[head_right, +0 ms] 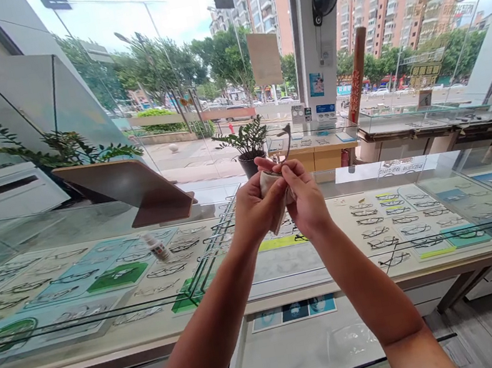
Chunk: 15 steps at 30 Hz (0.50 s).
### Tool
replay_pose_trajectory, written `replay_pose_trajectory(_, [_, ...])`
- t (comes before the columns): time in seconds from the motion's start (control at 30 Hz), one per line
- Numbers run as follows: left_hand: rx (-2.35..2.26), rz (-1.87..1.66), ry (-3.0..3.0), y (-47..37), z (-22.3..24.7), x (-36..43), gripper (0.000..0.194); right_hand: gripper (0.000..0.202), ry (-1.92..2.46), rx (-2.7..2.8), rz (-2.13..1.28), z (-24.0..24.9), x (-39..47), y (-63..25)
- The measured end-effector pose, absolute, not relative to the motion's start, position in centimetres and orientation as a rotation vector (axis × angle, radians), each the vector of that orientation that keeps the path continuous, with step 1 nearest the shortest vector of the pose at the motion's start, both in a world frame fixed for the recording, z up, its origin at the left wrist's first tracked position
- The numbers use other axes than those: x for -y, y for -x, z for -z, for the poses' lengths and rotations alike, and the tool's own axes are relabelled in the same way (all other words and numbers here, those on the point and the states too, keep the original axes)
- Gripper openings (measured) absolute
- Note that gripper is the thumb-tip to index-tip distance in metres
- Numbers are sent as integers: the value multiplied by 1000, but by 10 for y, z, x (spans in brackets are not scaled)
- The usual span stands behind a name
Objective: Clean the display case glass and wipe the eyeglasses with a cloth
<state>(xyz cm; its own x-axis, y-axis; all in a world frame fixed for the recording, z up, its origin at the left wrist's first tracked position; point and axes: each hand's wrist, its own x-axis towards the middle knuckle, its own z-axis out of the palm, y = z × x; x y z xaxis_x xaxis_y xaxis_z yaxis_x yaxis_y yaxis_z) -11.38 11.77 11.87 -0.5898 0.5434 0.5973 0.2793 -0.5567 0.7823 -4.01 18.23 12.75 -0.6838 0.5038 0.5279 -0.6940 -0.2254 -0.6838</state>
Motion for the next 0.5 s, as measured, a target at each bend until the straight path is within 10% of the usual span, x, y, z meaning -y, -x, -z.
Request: replay_pose_trajectory(0.5, [-1254,-2037,-1392,119,-125,-112,62,17,-249,1261,-1922,-126,-195,36])
